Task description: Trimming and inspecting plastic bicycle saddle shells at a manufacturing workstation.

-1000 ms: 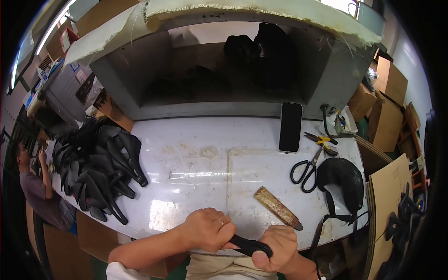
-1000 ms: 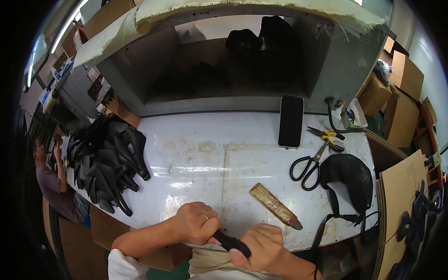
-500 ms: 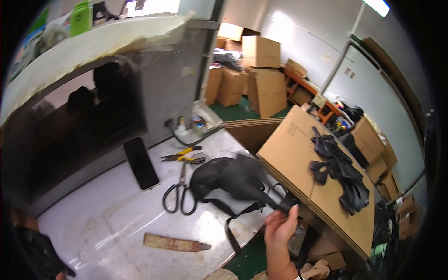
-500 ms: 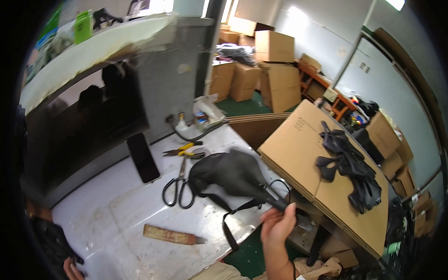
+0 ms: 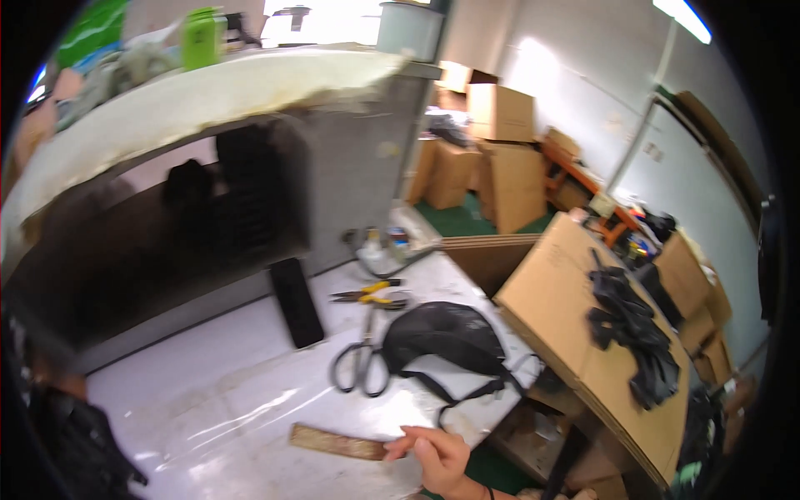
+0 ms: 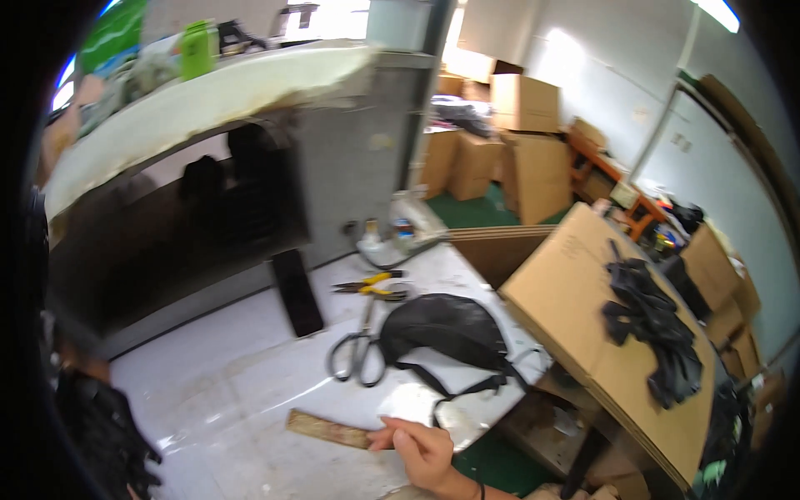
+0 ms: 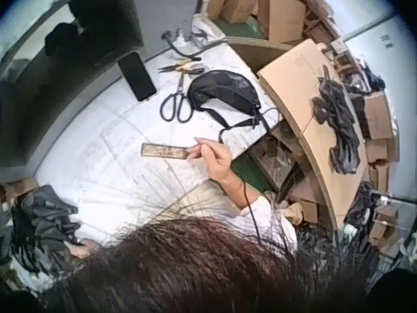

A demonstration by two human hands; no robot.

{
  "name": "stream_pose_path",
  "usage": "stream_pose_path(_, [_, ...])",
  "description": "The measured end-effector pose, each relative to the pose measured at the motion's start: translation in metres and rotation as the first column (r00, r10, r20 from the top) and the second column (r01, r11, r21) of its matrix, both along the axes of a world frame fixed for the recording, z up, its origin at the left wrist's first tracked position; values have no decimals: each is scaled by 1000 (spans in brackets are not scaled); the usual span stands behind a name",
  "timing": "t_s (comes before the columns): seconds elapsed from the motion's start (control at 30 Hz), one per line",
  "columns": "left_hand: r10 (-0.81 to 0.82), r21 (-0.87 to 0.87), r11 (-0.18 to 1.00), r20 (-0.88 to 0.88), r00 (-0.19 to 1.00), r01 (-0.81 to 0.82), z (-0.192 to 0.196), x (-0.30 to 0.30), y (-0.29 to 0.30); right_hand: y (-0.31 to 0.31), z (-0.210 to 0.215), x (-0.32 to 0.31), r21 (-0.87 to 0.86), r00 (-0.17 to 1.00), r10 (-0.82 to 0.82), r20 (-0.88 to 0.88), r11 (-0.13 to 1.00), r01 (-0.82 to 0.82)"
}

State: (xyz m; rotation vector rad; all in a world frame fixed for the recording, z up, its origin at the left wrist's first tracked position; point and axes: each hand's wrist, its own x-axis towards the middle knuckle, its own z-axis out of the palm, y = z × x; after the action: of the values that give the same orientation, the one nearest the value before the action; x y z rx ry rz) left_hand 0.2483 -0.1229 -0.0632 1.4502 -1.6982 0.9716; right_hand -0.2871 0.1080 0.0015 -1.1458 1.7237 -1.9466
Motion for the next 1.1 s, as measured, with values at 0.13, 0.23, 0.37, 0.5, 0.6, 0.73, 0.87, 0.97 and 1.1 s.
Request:
stream_pose_path(0.13, [-7, 200, 944, -781, 624, 261, 84, -85, 35, -26, 20, 55, -32, 977, 211, -20, 977, -212])
stream_pose_path(0.23, [-184, -202, 891, -979, -85, 405, 95, -121, 55, -34, 0, 95, 23, 859, 462, 220, 878, -478])
stream_pose_path(0.37, [123, -157, 681, -938, -323, 715, 98, -200, 105, -61, 26, 146, 200, 607, 648, 460, 591, -782])
stream_pose_path(0.5, [256, 0, 504, -955, -149, 864, 49, -227, 129, -74, 8, 178, -5, 629, 555, 544, 752, -659])
stream_pose_path(0.6, [51, -156, 427, -979, -196, 891, 57, -222, 94, -79, 21, 122, 164, 592, 476, 651, 673, -722])
stream_pose_path(0.73, [-282, -94, 381, -959, 19, 920, 99, -201, -22, -74, 20, 57, 313, 838, 143, 526, 884, -347])
stream_pose_path(0.87, [-641, 187, 451, -612, 463, 872, 133, -243, -176, -80, 38, 34, 261, 870, 59, 489, 942, -210])
stream_pose_path(0.97, [-637, 345, 593, -350, 686, 727, 146, -281, -258, -86, 50, 42, 234, 886, 27, 463, 960, -152])
stream_pose_path(1.1, [-606, 453, 685, -80, 792, 570, 142, -323, -322, -79, 53, 46, 224, 879, 43, 475, 960, -168])
